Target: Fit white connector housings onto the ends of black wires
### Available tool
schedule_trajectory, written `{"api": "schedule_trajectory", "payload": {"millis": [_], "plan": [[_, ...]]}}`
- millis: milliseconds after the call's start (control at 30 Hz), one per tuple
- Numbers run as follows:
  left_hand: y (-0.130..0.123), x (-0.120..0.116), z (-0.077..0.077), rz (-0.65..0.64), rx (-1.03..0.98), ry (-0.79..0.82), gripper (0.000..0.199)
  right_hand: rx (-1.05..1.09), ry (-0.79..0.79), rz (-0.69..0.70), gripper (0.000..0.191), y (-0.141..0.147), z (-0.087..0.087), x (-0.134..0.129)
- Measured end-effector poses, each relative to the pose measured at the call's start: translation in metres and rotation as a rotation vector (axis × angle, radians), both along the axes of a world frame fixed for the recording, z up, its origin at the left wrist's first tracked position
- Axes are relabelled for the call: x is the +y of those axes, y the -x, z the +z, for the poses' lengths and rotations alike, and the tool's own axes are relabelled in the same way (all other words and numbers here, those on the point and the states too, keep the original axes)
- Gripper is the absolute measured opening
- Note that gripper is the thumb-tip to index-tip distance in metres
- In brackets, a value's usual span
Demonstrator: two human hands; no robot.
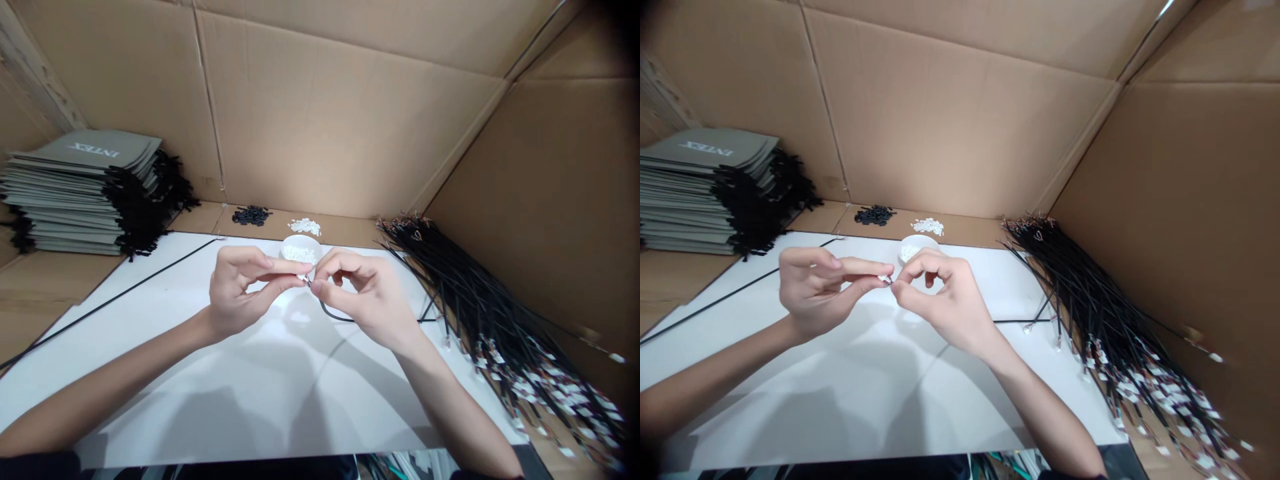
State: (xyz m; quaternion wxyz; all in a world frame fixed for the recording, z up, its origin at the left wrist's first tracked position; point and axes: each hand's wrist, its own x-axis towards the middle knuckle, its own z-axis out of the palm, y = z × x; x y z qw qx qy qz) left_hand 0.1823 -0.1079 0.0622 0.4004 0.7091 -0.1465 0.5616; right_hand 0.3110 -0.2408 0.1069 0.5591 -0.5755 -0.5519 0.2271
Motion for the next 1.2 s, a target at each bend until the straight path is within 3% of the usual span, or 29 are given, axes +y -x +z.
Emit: {"api": "schedule_trajectory", "payload": {"millis": [233, 467, 700, 800, 1033, 1200], "plan": [[0.001, -0.007, 0.005, -0.060, 0.140, 0.299, 0.049, -0.101, -0.030, -0.065, 0.015, 0.001, 0.004, -0.003], [0.000, -0.008, 0.008, -0.174, 0.143, 0.356, 0.049, -0.092, -0.007, -0.062, 0.014, 0.002, 0.004, -0.003], [0.000, -0.009, 0.009, -0.161, 0.141, 0.372, 0.050, -0.101, -0.031, -0.046, 0.014, 0.001, 0.002, -0.002], [0.000, -0.009, 0.009, -0.158, 0.141, 0.352, 0.051, -0.201, -0.078, -0.055, 0.014, 0.002, 0.002, -0.004], [0.006, -0.006, 0.016, -0.105, 0.217, 0.343, 0.049, -0.659, -0.341, -0.170, 0.015, 0.008, 0.001, -0.006], [0.010, -0.005, 0.017, -0.138, 0.243, 0.373, 0.050, -0.764, -0.348, -0.153, 0.012, 0.008, -0.002, -0.008]]}}
